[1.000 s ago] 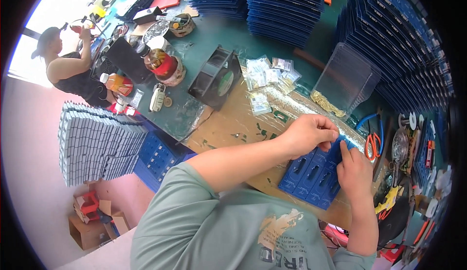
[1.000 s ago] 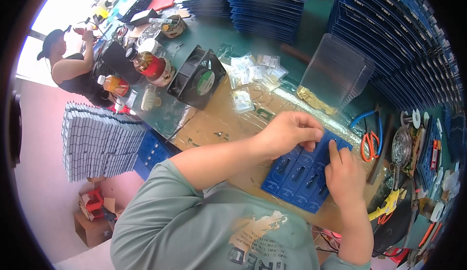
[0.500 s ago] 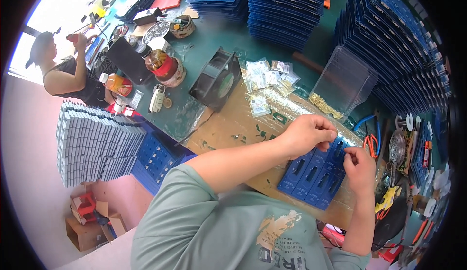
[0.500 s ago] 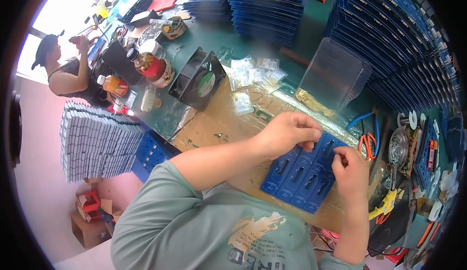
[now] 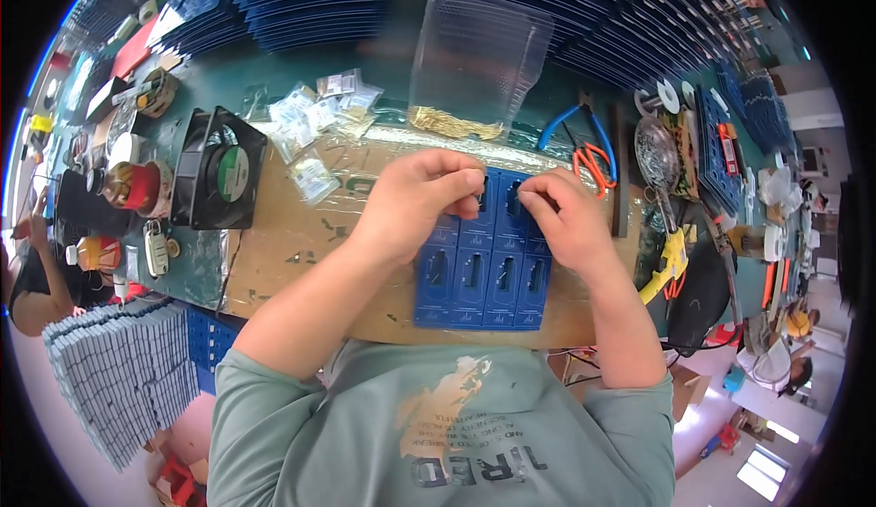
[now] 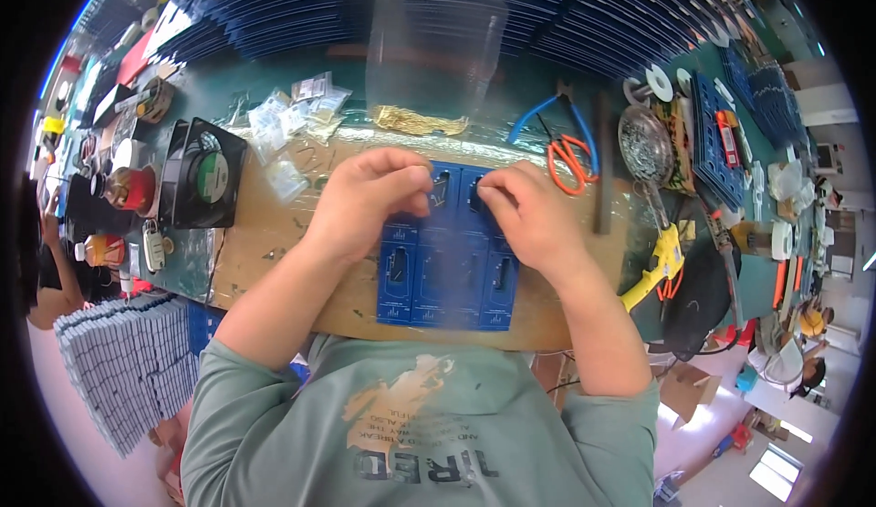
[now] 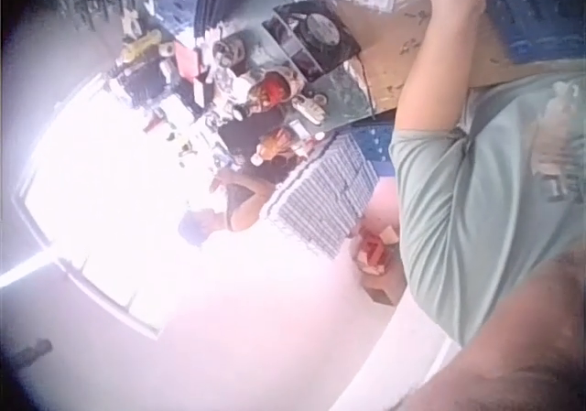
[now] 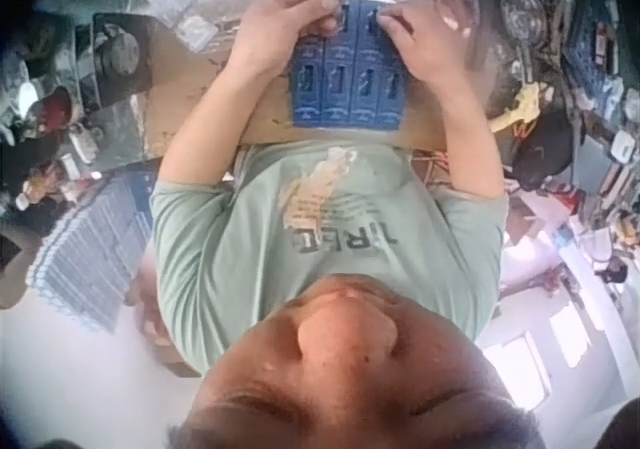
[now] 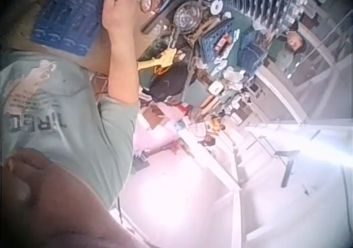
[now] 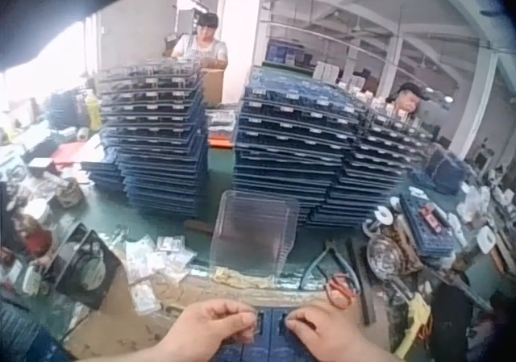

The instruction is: The person inserts small electrical components into blue plastic trays by hand.

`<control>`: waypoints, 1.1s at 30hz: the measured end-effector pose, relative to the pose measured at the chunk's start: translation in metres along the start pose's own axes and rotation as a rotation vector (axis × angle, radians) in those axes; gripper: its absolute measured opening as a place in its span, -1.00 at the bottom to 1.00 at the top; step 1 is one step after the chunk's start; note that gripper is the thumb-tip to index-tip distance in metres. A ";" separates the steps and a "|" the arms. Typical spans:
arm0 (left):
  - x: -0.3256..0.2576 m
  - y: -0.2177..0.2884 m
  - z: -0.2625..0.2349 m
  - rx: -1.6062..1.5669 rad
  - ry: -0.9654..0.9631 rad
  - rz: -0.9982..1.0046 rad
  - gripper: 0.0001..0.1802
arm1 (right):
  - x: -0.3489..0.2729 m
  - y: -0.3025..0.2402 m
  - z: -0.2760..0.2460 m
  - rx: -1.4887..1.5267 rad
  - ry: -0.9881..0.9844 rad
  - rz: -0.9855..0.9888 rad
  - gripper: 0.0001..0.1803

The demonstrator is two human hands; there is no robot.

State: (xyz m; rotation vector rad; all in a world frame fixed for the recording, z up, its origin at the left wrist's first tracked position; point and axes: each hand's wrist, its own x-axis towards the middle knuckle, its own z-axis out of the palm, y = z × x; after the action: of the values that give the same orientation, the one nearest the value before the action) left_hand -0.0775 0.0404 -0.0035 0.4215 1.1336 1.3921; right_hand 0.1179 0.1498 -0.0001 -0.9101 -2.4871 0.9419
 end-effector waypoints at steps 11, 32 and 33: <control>-0.002 -0.001 0.000 0.007 0.013 -0.006 -0.81 | 0.001 -0.008 0.003 -0.116 -0.053 -0.009 -0.88; 0.000 -0.005 -0.002 -0.009 0.010 -0.001 -0.84 | -0.013 -0.007 0.015 -0.400 0.119 -0.367 -0.80; 0.000 -0.005 -0.001 -0.009 0.010 -0.001 -0.84 | -0.016 -0.008 0.015 -0.398 0.143 -0.351 -0.77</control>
State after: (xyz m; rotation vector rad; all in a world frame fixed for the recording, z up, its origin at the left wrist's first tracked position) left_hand -0.0759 0.0386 -0.0076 0.4076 1.1356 1.3992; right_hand 0.1181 0.1275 -0.0069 -0.5875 -2.6309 0.2648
